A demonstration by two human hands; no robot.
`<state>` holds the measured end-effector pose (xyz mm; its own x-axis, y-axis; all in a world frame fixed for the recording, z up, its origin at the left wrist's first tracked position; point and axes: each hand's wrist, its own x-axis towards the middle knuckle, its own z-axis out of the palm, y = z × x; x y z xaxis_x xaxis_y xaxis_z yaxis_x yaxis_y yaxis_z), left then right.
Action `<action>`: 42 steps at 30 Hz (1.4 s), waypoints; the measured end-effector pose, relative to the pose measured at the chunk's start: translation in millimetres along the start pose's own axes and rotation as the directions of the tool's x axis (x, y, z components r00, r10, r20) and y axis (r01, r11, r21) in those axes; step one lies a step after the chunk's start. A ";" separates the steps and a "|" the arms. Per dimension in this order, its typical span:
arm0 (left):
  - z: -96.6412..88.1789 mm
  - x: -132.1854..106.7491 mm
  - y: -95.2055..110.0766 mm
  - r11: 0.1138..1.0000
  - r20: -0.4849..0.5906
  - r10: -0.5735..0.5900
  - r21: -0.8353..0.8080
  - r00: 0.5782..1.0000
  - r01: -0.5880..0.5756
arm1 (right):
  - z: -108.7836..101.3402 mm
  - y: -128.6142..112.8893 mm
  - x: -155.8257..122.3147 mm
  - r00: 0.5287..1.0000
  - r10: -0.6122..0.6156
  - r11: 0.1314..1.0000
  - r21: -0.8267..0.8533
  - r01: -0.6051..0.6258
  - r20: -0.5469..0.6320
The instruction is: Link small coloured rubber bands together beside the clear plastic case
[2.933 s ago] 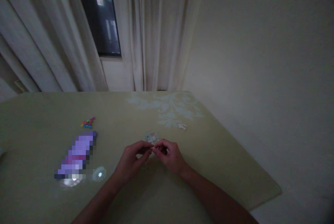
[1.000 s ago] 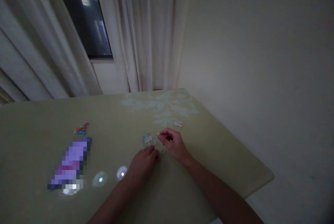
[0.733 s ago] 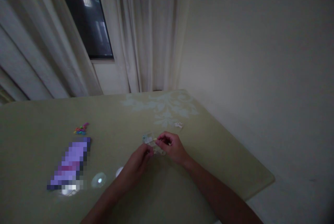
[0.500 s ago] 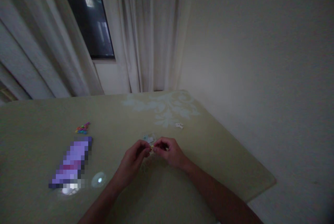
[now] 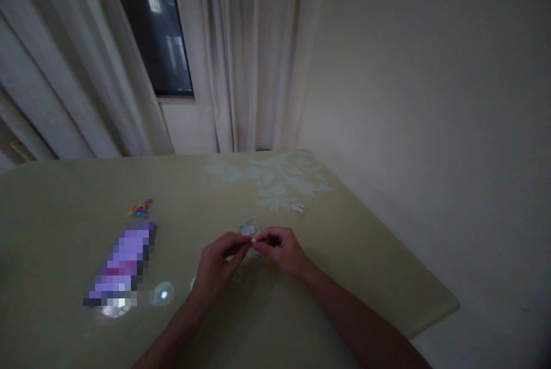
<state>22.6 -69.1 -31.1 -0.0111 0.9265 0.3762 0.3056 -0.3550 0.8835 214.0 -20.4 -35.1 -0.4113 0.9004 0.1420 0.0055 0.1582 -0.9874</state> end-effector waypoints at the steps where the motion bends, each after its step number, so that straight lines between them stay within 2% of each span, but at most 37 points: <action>1: 1.0 -0.4 -0.2 1.000 -0.002 -0.002 -0.008 1.000 0.002 | 0.6 0.1 -0.4 1.000 -0.009 1.000 -0.018 0.009 -0.004; 6: -6.7 6.1 2.5 0.998 0.038 -0.064 0.014 0.997 0.063 | -0.2 2.3 -3.5 0.998 -0.049 0.987 -0.153 0.044 -0.030; 8: -18.6 11.8 1.2 0.988 0.078 -0.126 0.097 0.989 0.119 | -2.3 0.4 -2.2 0.995 -0.084 0.967 -0.246 0.070 -0.048; 10: -32.4 16.6 -3.1 0.956 0.165 -0.200 0.247 0.966 0.156 | -3.9 -5.1 3.4 0.990 -0.139 0.913 -0.392 0.114 -0.036; 12: -43.6 18.7 -8.5 0.904 0.259 -0.265 0.402 0.929 0.146 | -3.7 -14.0 14.1 0.983 -0.179 0.791 -0.587 0.172 0.048; 13: -47.3 18.7 -10.5 0.881 0.300 -0.292 0.455 0.908 0.132 | -2.5 -19.2 21.1 0.978 -0.176 0.700 -0.684 0.205 0.113; 15: -50.3 17.2 -11.8 0.856 0.372 -0.335 0.505 0.866 0.115 | 1.7 -29.3 36.8 0.966 -0.102 0.511 -0.821 0.256 0.237; 17: -49.4 14.9 -9.6 0.852 0.420 -0.363 0.511 0.832 0.114 | 7.5 -37.5 52.3 0.954 0.001 0.372 -0.886 0.277 0.298; 20: -46.0 12.5 -5.2 0.852 0.444 -0.377 0.509 0.813 0.117 | 15.9 -44.8 70.0 0.925 0.168 0.242 -0.924 0.295 0.340; 22: -44.1 11.7 -5.2 0.849 0.442 -0.370 0.518 0.817 0.105 | 20.0 -47.1 77.4 0.910 0.235 0.199 -0.934 0.298 0.341; 27: -41.2 11.3 -10.1 0.835 0.434 -0.351 0.546 0.830 0.067 | 23.1 -52.9 85.1 0.876 0.306 0.221 -0.923 0.315 0.372; 29: -39.9 11.6 -9.4 0.841 0.442 -0.341 0.537 0.830 0.060 | 19.6 -56.0 82.3 0.877 0.297 0.243 -0.918 0.314 0.378; 31: -38.0 11.5 -6.8 0.856 0.445 -0.318 0.515 0.837 0.052 | 12.4 -57.4 73.6 0.899 0.225 0.289 -0.907 0.307 0.376; 34: -33.1 9.9 -2.5 0.882 0.434 -0.274 0.469 0.858 0.044 | -2.5 -52.5 49.3 0.938 0.029 0.398 -0.865 0.306 0.345; 37: -25.7 7.7 -1.9 0.892 0.418 -0.251 0.449 0.873 0.041 | -14.1 -39.1 22.0 0.951 -0.008 0.486 -0.830 0.275 0.310; 39: -20.4 6.9 -4.5 0.880 0.391 -0.268 0.471 0.880 0.059 | -16.6 -28.7 9.8 0.959 0.024 0.489 -0.840 0.236 0.283; 42: -15.0 6.5 -10.2 0.862 0.371 -0.304 0.499 0.877 0.088 | -14.4 -16.9 2.7 0.960 0.063 0.435 -0.873 0.220 0.273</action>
<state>5.1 -61.3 -33.5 0.2502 0.9673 -0.0425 0.7377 -0.1620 0.6554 225.9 -14.8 -17.0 -0.6435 0.7635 0.0546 0.7077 0.6207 -0.3375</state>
